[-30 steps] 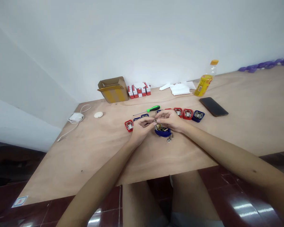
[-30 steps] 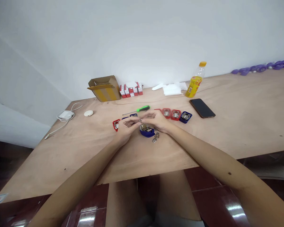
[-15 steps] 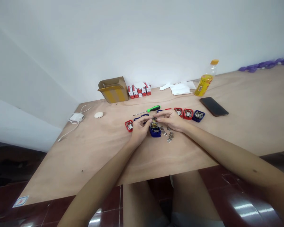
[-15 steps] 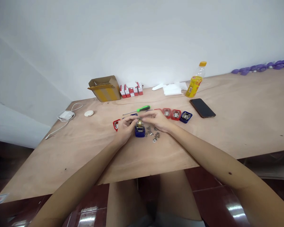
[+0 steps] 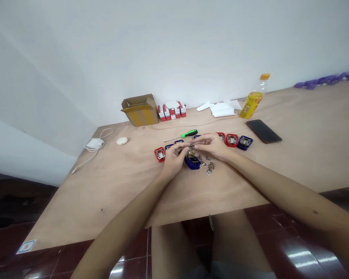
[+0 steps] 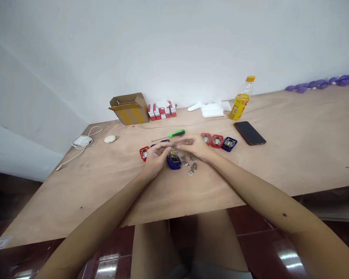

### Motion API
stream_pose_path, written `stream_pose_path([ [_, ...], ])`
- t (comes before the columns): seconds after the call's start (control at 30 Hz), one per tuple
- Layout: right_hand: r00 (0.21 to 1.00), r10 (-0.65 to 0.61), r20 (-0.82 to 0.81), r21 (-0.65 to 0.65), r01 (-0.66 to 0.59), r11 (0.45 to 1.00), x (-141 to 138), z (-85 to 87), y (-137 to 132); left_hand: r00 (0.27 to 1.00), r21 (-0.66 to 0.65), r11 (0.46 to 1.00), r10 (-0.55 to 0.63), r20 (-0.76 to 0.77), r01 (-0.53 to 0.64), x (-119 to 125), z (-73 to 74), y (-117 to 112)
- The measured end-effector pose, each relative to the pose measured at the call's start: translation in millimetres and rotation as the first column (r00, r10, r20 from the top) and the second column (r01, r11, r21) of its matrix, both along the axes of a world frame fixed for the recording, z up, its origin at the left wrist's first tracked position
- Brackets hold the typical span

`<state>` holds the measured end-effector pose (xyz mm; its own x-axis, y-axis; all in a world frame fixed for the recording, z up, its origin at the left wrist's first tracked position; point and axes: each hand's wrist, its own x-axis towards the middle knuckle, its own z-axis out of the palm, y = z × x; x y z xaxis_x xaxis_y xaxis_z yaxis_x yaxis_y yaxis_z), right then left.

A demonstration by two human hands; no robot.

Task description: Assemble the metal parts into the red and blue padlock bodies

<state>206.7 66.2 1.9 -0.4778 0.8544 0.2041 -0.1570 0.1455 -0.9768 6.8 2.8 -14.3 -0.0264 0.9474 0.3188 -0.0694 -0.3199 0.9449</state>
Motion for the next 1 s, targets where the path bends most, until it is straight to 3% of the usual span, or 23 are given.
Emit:
stream_pose_path([
  [0.33,1.000,-0.014,-0.002,0.078,0.014,0.997,1,-3.6,2,1.000,-0.017,1.000,-0.021,0.002,0.021,0,7.5,-4],
  [0.5,0.998,-0.028,0.065,0.288,0.008,0.958,3,-6.4,5,0.999,-0.034,0.999,-0.030,0.024,0.031,-1,6.9,-3],
  [0.77,0.975,-0.095,0.203,0.568,-0.038,0.822,6,-5.8,10,0.996,-0.051,0.996,0.070,0.053,-0.067,-2,3.9,2],
  [0.93,0.871,-0.121,0.475,0.736,-0.318,0.598,21,-2.9,19,0.978,-0.087,0.985,0.157,0.138,-0.146,-5,0.8,7],
  [1.0,0.826,-0.144,0.544,0.733,-0.385,0.561,27,-0.8,21,0.974,-0.113,0.984,0.157,0.164,-0.140,-7,-0.1,8],
])
